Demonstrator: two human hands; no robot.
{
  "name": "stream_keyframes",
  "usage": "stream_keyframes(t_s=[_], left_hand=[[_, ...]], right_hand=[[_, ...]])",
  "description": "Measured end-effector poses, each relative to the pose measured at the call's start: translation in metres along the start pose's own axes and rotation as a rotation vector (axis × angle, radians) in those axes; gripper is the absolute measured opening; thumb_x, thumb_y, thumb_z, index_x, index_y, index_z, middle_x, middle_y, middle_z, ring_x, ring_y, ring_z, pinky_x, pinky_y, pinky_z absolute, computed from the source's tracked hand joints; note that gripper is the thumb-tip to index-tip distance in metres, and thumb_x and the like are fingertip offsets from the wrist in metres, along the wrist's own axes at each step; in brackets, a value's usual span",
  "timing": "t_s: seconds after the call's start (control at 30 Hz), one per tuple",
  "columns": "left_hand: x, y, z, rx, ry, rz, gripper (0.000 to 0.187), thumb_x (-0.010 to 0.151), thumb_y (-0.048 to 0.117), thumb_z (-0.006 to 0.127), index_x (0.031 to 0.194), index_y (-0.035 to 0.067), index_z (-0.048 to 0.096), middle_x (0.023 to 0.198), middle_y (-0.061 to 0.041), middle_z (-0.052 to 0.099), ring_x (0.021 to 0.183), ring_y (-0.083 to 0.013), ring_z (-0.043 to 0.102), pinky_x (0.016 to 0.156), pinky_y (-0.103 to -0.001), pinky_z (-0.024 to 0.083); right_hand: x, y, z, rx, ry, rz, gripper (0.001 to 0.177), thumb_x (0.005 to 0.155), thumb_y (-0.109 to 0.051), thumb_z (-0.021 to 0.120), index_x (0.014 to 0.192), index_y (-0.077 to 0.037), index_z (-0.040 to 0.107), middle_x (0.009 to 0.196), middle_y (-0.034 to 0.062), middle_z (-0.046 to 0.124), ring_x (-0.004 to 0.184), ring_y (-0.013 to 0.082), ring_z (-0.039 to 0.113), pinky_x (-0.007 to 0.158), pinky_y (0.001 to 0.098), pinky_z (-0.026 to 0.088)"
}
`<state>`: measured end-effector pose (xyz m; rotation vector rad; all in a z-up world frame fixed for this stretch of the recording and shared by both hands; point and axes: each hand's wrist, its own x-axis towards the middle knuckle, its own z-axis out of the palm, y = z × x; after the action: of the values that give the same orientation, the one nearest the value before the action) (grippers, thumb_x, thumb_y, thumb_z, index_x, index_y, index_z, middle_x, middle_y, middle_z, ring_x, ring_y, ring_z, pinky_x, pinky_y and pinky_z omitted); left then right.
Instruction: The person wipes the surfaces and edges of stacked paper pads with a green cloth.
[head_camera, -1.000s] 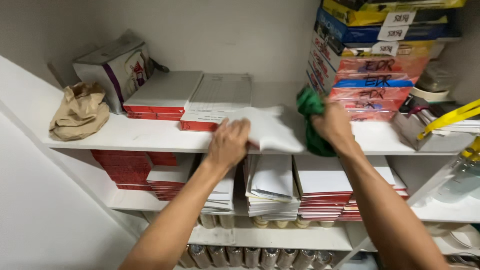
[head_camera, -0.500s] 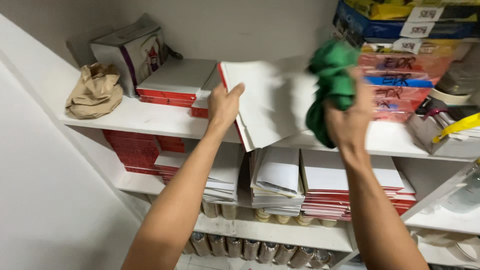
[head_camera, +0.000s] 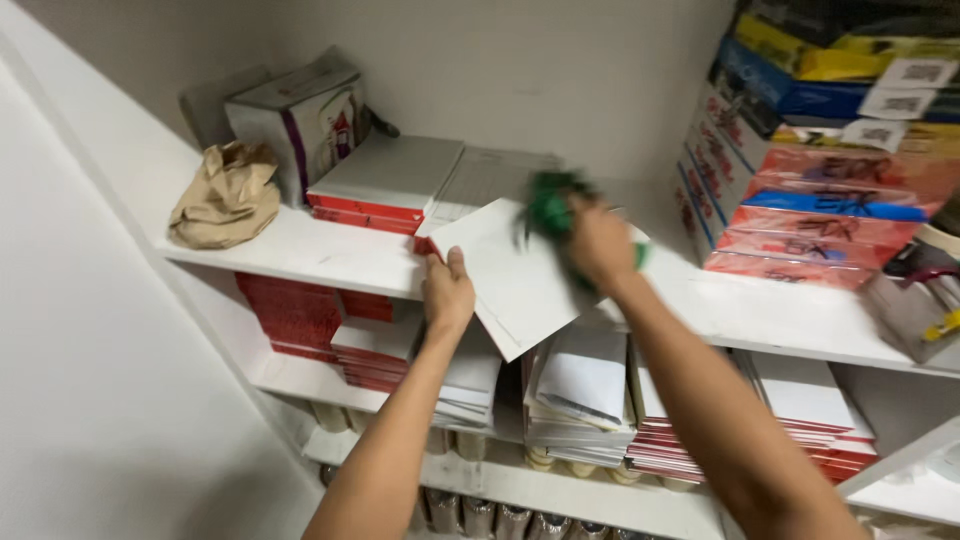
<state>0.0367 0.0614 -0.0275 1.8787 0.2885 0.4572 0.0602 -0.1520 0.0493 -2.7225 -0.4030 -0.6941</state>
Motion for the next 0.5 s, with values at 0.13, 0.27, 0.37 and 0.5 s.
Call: stream_keyframes(t_s=[0.13,0.27,0.37,0.5], left_hand=[[0.001,-0.005,0.004,-0.045,0.021,0.001,0.054,0.107,0.045,0.041,0.132,-0.001,0.050,0.125,-0.034,0.064,0.125,-0.0507,0.057,0.107,-0.060,0.046],[0.002,-0.016,0.004,-0.130,-0.058,-0.025,0.063,0.105,0.051,0.044,0.141,0.000,0.045,0.134,-0.035,0.059,0.133,-0.0502,0.051,0.111,-0.059,0.042],[-0.021,0.013,-0.010,-0.257,-0.129,-0.121,0.064,0.107,0.049,0.027,0.155,0.008,0.034,0.150,-0.026,0.051,0.146,-0.0388,0.041,0.123,-0.051,0.031],[-0.020,-0.003,-0.010,-0.232,-0.151,-0.015,0.060,0.103,0.039,0.054,0.149,0.004,0.038,0.149,-0.030,0.048,0.142,-0.0394,0.044,0.114,-0.053,0.042]], right_hand=[[0.003,0.016,0.021,-0.381,-0.046,0.253,0.066,0.087,-0.031,0.070,0.149,-0.029,0.050,0.131,0.0208,0.061,0.117,0.0515,0.063,0.088,0.0649,0.051],[-0.061,-0.076,-0.011,-0.389,-0.080,-0.182,0.039,0.095,-0.019,0.061,0.133,-0.016,0.066,0.120,0.0242,0.067,0.111,0.0502,0.068,0.090,0.0622,0.054],[-0.058,-0.092,-0.010,-0.181,-0.178,-0.213,0.065,0.088,-0.017,0.060,0.151,-0.025,0.048,0.129,0.0224,0.061,0.111,0.0516,0.067,0.090,0.0653,0.054],[-0.005,-0.027,-0.008,-0.228,-0.075,0.019,0.044,0.096,-0.013,0.060,0.140,-0.013,0.061,0.128,0.0283,0.062,0.121,0.0515,0.062,0.098,0.0618,0.050]])
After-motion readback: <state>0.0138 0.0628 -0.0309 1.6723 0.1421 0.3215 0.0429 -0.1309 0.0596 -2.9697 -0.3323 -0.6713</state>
